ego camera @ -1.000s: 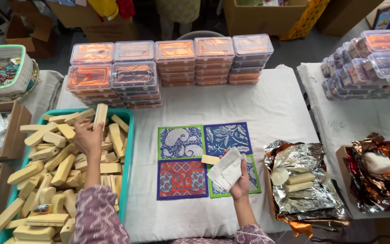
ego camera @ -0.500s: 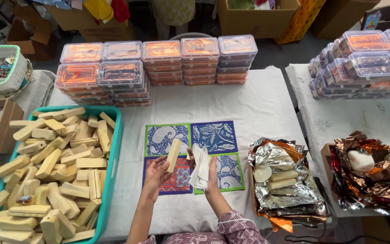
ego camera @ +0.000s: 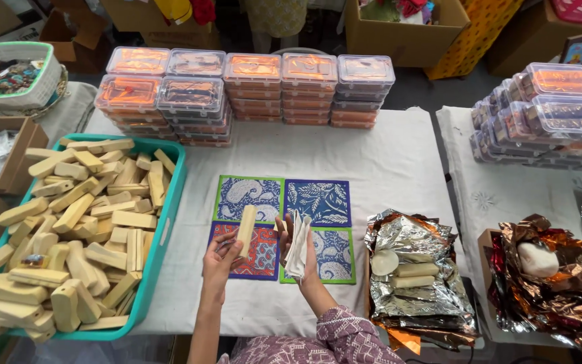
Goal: The person wipes a wooden block with a white cloth, then wraps it in a sheet of copper foil. They repeat this process with another wooden block, wiping it before wrapping it in foil. The wrapped blocks are placed on a patterned mat on the table.
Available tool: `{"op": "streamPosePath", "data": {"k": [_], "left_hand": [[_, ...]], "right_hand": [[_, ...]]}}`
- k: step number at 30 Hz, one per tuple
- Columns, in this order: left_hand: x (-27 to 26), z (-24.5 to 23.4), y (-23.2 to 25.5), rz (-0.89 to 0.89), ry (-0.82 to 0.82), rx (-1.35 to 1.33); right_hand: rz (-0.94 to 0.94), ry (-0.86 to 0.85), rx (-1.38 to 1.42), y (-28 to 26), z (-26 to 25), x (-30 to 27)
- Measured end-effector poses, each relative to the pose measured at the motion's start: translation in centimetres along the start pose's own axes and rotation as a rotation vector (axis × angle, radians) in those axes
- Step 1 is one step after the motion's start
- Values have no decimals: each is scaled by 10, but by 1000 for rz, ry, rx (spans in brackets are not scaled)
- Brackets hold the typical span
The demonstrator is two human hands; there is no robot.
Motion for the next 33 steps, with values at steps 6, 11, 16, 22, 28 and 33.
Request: {"op": "streamPosePath", "data": {"k": [6, 11, 16, 22, 28, 33], "left_hand": [[-2, 18, 3, 10, -43, -5], [-9, 32, 3, 10, -103, 8], [-13, 47, -1, 3, -151, 22], [-20, 54, 8, 40, -156, 70], [-38, 71, 30, -13, -192, -81], [-32, 73, 5, -234, -508, -478]], "right_hand": [[-290, 331, -428, -47, -40, -18], [-259, 89, -333, -59, -13, -22], [-206, 76, -492, -66, -12, -22], [-207, 210, -619, -45, 11, -7], [-176, 331, -731, -43, 9, -8], [-149, 242, -785, -35, 23, -5]]}}
Point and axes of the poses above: each hand's wrist, its own x-axis towards the middle knuckle, its own z-axis out of the palm, y = z × x, the point moved 3 cm from there along x, towards the middle knuckle
